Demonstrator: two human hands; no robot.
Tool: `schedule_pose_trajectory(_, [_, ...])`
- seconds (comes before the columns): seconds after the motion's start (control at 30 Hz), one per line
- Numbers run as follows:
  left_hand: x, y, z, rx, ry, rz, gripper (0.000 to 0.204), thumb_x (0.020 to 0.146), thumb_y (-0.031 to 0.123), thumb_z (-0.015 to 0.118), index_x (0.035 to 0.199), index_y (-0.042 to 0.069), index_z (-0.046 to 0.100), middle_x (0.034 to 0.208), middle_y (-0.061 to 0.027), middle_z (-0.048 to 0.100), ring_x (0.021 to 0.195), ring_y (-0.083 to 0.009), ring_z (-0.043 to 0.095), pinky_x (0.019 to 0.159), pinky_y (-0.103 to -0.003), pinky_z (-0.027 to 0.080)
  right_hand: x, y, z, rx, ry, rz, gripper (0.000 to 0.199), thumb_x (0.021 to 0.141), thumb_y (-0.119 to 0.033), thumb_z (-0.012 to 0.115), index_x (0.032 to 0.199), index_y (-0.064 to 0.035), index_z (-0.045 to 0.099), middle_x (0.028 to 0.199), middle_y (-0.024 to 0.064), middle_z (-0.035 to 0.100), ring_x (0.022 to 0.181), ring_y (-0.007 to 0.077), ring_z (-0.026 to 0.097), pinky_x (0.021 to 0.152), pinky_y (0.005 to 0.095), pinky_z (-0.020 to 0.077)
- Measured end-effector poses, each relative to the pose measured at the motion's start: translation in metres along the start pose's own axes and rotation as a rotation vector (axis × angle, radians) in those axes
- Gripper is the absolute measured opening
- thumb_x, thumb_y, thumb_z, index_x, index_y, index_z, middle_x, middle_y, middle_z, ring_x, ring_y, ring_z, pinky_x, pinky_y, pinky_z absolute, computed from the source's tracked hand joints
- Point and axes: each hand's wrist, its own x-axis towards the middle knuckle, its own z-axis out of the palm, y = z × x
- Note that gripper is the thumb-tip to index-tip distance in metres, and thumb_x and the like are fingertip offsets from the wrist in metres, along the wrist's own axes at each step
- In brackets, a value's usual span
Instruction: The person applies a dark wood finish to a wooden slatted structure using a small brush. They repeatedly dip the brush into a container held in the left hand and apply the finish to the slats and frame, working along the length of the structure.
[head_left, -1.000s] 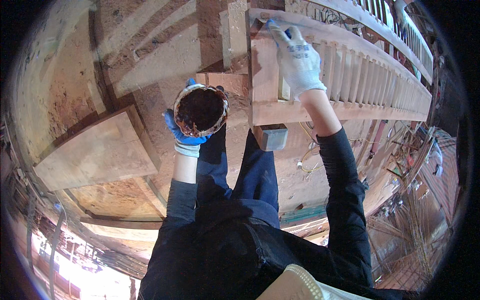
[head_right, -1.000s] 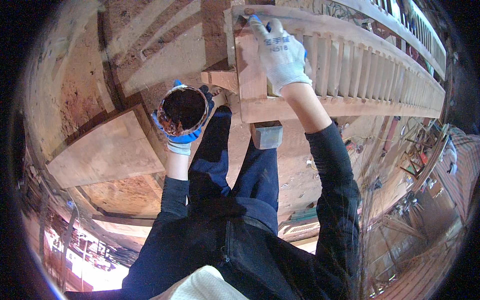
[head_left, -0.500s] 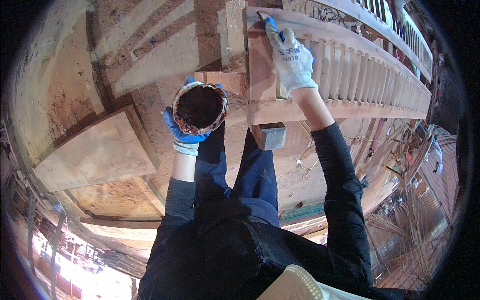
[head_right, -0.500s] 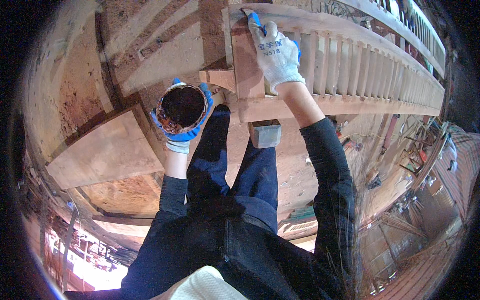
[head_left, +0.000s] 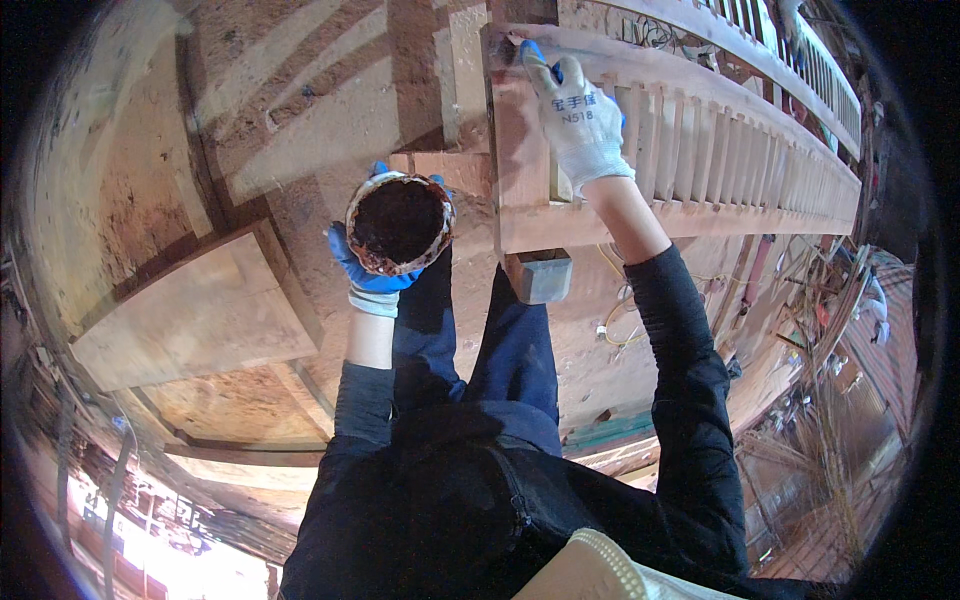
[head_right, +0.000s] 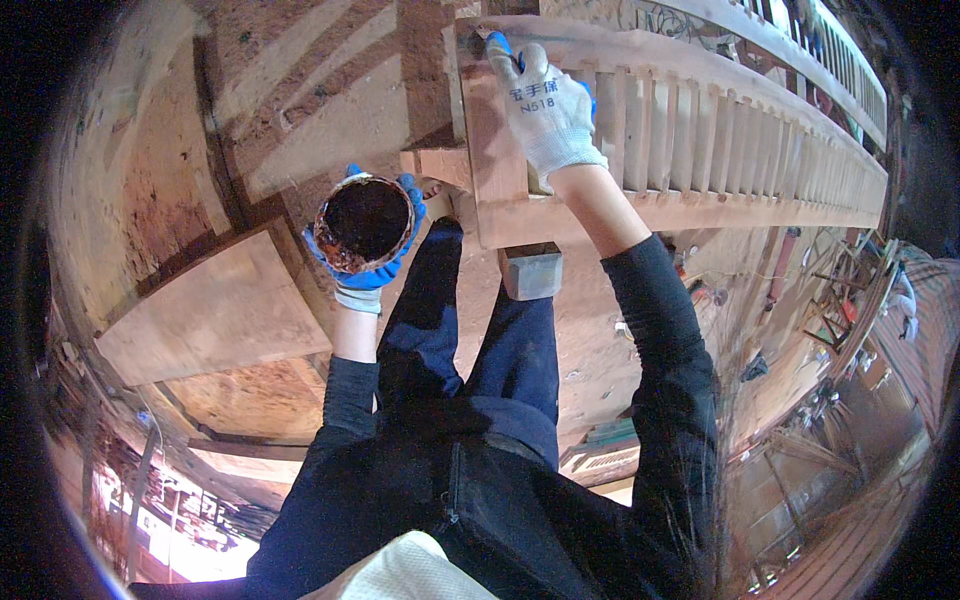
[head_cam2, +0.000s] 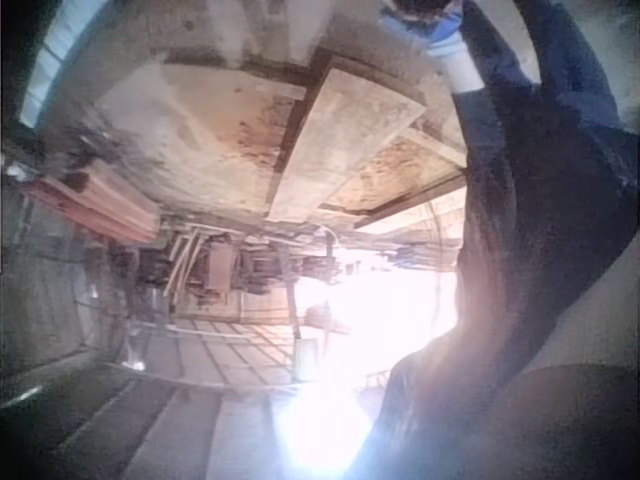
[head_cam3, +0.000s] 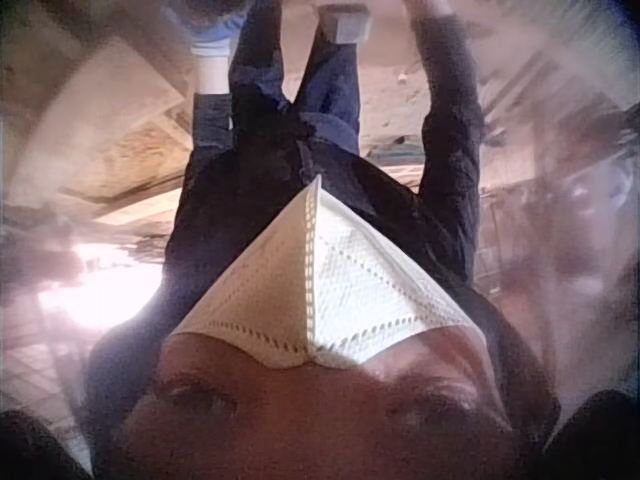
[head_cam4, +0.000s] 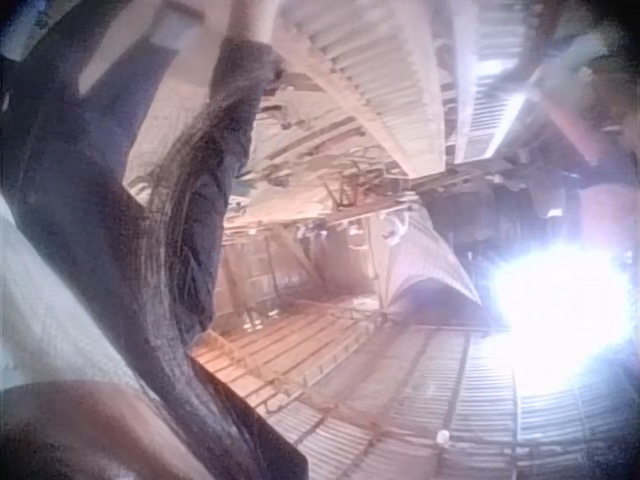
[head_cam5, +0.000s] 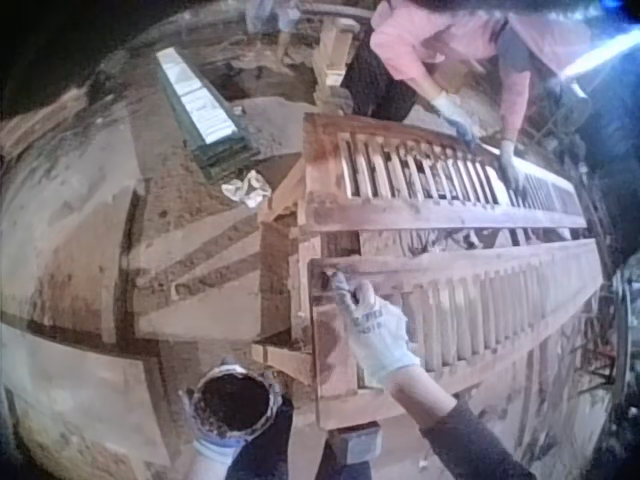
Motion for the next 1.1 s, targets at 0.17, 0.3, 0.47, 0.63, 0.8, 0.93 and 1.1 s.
schedule_pose_trajectory(0.17, [-0.005, 0.001, -0.01, -0.115, -0.122, -0.055, 0.095, 0.057, 0.055, 0.085, 0.139, 0.029, 0.046, 0.152, -0.0201, 0.026, 0.139, -0.0431, 0.023, 0.112, -0.062, 0.026, -0.019, 0.005, 0.01, 0.047, -0.048, 0.125, 0.055, 0.087, -0.009, 0.053, 0.14, -0.0201, 0.041, 0.103, 0.0136, 0.058, 0.077, 0.031, 0.068, 0.06, 0.0409, 0.0555])
schedule_pose_trajectory(0.3, [-0.008, 0.002, 0.001, -0.122, -0.06, -0.05, 0.095, 0.053, 0.048, 0.089, 0.137, 0.03, 0.048, 0.151, -0.0184, 0.028, 0.139, -0.0423, 0.024, 0.112, -0.061, 0.026, -0.012, 0.003, 0.003, 0.082, 0.076, 0.129, 0.054, 0.087, -0.01, 0.053, 0.139, -0.0197, 0.043, 0.104, 0.015, 0.057, 0.077, 0.0321, 0.068, 0.061, 0.042, 0.0555])
schedule_pose_trajectory(0.47, [-0.008, 0.001, -0.002, -0.163, -0.052, -0.033, 0.095, 0.051, 0.043, 0.091, 0.136, 0.031, 0.05, 0.151, -0.0191, 0.028, 0.139, -0.0434, 0.024, 0.112, -0.062, 0.025, -0.014, -0.003, 0.012, 0.032, -0.036, 0.058, 0.053, 0.086, -0.009, 0.054, 0.137, -0.0189, 0.045, 0.104, 0.0145, 0.057, 0.078, 0.0324, 0.068, 0.062, 0.042, 0.0553])
schedule_pose_trajectory(0.63, [-0.008, 0.0, -0.002, -0.171, -0.101, -0.058, 0.093, 0.05, 0.043, 0.091, 0.134, 0.031, 0.052, 0.15, -0.0192, 0.03, 0.139, -0.0429, 0.024, 0.112, -0.063, 0.023, -0.014, 0.003, 0.002, 0.18, 0.081, 0.11, 0.052, 0.086, -0.01, 0.054, 0.135, -0.0248, 0.047, 0.103, 0.0122, 0.058, 0.079, 0.0333, 0.066, 0.067, 0.045, 0.0547])
schedule_pose_trajectory(0.8, [-0.007, -0.004, 0.0, -0.139, -0.044, -0.048, 0.092, 0.052, 0.047, 0.089, 0.134, 0.03, 0.052, 0.15, -0.0201, 0.03, 0.139, -0.0427, 0.024, 0.113, -0.062, 0.023, -0.009, 0.002, 0.011, 0.132, 0.008, 0.099, 0.053, 0.085, -0.009, 0.053, 0.135, -0.0268, 0.048, 0.108, 0.0118, 0.057, 0.083, 0.0348, 0.066, 0.067, 0.0453, 0.0541])
schedule_pose_trajectory(0.93, [-0.01, -0.005, -0.008, -0.007, -0.028, 0.038, 0.093, 0.058, 0.059, 0.081, 0.138, 0.029, 0.047, 0.15, -0.0214, 0.03, 0.138, -0.0443, 0.026, 0.112, -0.062, 0.025, -0.016, 0.006, 0.001, 0.181, -0.007, 0.088, 0.051, 0.087, -0.008, 0.051, 0.134, -0.0252, 0.047, 0.107, 0.0126, 0.057, 0.082, 0.0343, 0.067, 0.068, 0.0456, 0.0545])
schedule_pose_trajectory(1.1, [-0.009, 0.001, -0.022, 0.123, -0.037, 0.086, 0.093, 0.064, 0.067, 0.073, 0.142, 0.027, 0.042, 0.15, -0.0241, 0.029, 0.136, -0.0468, 0.03, 0.109, -0.063, 0.029, 0.014, 0.037, -0.015, 0.965, -0.066, 0.285, 0.025, 0.091, -0.028, 0.06, 0.115, -0.0209, 0.068, 0.078, 0.0047, 0.064, 0.064, 0.0238, 0.059, 0.059, 0.033, 0.0499])
